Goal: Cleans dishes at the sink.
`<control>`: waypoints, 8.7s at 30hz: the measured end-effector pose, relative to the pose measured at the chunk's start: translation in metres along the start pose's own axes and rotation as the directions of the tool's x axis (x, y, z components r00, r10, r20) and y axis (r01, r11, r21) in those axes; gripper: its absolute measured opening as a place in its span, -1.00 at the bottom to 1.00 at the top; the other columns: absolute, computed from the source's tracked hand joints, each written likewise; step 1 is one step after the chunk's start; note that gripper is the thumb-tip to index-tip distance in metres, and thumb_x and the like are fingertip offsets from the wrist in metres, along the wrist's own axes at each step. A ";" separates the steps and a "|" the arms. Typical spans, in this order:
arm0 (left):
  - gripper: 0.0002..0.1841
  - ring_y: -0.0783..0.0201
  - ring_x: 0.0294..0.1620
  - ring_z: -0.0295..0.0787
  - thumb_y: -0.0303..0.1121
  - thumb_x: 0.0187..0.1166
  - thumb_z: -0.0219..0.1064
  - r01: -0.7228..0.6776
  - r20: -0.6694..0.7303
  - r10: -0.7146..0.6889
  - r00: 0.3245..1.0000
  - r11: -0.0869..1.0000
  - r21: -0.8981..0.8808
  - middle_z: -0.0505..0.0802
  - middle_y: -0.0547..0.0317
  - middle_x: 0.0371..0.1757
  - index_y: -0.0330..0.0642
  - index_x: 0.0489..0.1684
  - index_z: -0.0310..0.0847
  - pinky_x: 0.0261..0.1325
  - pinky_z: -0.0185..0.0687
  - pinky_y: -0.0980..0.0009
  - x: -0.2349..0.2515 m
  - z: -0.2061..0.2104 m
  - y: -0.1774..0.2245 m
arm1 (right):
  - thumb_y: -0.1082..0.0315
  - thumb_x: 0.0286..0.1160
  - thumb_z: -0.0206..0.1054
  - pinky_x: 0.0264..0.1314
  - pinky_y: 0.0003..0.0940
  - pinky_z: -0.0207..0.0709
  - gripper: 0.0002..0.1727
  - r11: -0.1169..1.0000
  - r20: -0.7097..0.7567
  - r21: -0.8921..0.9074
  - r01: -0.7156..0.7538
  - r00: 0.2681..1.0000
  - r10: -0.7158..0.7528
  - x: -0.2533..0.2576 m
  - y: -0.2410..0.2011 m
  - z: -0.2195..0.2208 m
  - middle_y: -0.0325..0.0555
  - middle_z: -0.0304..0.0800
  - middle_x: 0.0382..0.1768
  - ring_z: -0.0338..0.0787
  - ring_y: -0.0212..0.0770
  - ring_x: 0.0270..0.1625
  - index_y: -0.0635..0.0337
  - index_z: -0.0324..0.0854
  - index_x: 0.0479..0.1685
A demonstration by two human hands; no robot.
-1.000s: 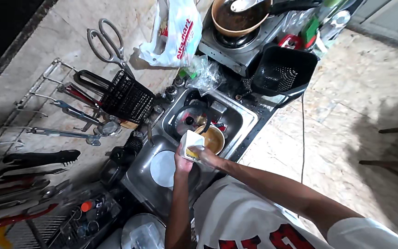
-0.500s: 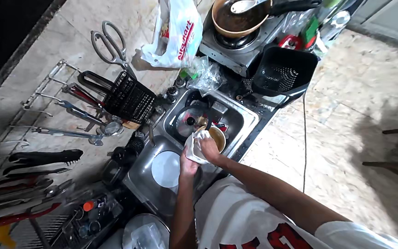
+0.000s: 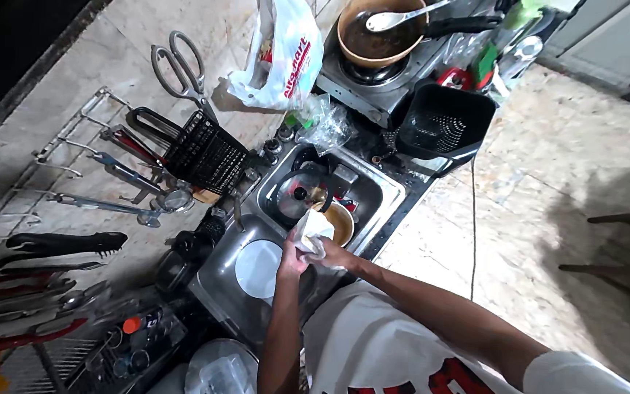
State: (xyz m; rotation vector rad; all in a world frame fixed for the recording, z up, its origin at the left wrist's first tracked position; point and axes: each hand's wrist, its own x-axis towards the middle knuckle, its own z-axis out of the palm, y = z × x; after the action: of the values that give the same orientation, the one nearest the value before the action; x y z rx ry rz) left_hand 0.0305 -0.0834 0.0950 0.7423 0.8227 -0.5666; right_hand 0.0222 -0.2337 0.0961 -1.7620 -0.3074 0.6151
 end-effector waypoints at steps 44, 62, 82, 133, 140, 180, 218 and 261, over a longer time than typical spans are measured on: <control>-0.51 0.44 -0.05 0.76 -0.20 0.58 0.30 -0.714 0.106 0.848 0.519 0.362 0.600 0.83 -0.02 -0.08 -0.59 0.14 0.58 0.17 0.70 0.43 -0.029 -0.003 -0.016 | 0.04 0.58 0.31 0.47 0.27 0.50 -0.55 0.906 -0.110 -0.424 -0.006 0.993 -0.045 0.044 -0.077 -0.010 0.23 0.86 0.12 0.78 0.24 0.31 0.25 0.82 0.11; -0.68 0.02 -0.02 0.91 -0.35 0.68 0.27 -0.549 0.318 0.895 0.313 -0.102 0.829 0.90 -0.26 -0.13 -0.53 -0.02 0.77 0.26 0.74 0.11 -0.032 0.013 -0.014 | -0.06 0.92 -0.30 0.00 -0.30 0.75 -0.48 -0.017 0.122 0.992 -0.123 0.938 0.323 0.026 -0.035 0.018 -0.09 0.79 -0.03 0.82 -0.24 0.02 0.03 0.47 0.33; -0.25 0.21 0.52 0.53 0.14 0.88 -0.46 -0.639 -0.088 0.747 0.659 0.619 0.457 0.58 -0.14 0.55 -0.27 0.72 0.24 0.59 0.45 0.21 -0.035 0.026 -0.008 | 0.13 0.69 0.24 0.59 0.08 0.53 -0.60 0.918 -0.307 -0.389 0.082 0.928 -0.213 0.017 -0.043 0.022 0.12 0.85 0.25 0.76 0.09 0.42 0.22 0.81 0.20; -0.61 -0.22 0.45 0.65 -0.52 0.71 0.06 0.444 -0.187 0.622 0.760 -0.287 0.849 0.68 -0.21 0.50 -0.28 0.42 0.64 0.46 0.56 -0.14 -0.007 -0.250 -0.001 | -0.03 0.59 0.38 0.52 0.26 0.47 -0.39 0.823 0.227 -0.398 -0.405 0.826 0.516 0.047 0.021 0.046 0.29 0.73 0.32 0.70 0.22 0.42 0.27 0.60 0.43; -0.63 -0.27 0.55 0.55 -0.41 0.72 0.13 0.618 -0.414 0.608 0.678 -0.167 0.768 0.63 -0.30 0.52 -0.29 0.42 0.61 0.44 0.56 -0.19 -0.003 -0.266 0.009 | 0.09 0.59 0.42 0.48 0.21 0.52 -0.43 0.850 0.141 -0.253 -0.461 0.852 0.504 0.024 0.044 -0.016 0.26 0.73 0.32 0.73 0.18 0.37 0.24 0.55 0.48; -0.57 -0.34 0.46 0.61 -0.50 0.56 0.32 0.576 -0.161 0.821 0.548 -0.230 0.784 0.49 -0.43 0.58 -0.35 0.42 0.53 0.38 0.65 -0.17 0.088 -0.115 0.193 | 0.27 0.54 0.41 -0.25 -0.29 0.66 -0.41 0.687 -0.184 0.611 -0.394 0.773 0.607 0.000 0.105 -0.134 -0.05 0.83 -0.09 0.76 -0.24 -0.29 0.03 0.38 0.57; -0.15 -0.02 -0.06 0.73 0.39 0.74 -0.30 -0.059 -0.319 0.638 0.701 0.497 0.865 0.79 -0.16 -0.04 -0.22 0.22 0.67 0.01 0.67 -0.10 0.182 0.039 0.067 | 0.05 0.47 0.45 0.13 0.30 0.71 -0.51 0.718 -0.608 -0.153 -0.679 0.637 0.473 0.105 0.103 -0.155 0.39 0.61 0.37 0.78 0.34 0.22 0.21 0.72 0.25; -0.72 -0.16 0.30 0.74 -0.44 0.59 0.35 -0.365 0.504 0.584 0.636 -0.348 0.864 0.67 -0.29 0.39 -0.24 0.22 0.73 0.32 0.72 -0.03 0.153 0.030 -0.007 | -0.07 0.37 0.47 0.23 0.41 0.62 -0.45 0.580 -0.345 -0.152 -0.800 0.593 0.728 0.081 0.054 -0.224 0.20 0.78 0.27 0.77 0.26 0.32 0.16 0.74 0.19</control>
State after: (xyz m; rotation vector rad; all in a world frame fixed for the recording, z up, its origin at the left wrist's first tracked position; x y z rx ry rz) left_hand 0.1249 -0.1363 -0.0177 2.5337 -0.1385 -0.1442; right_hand 0.2071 -0.3896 0.0640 -2.2257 0.6488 0.9890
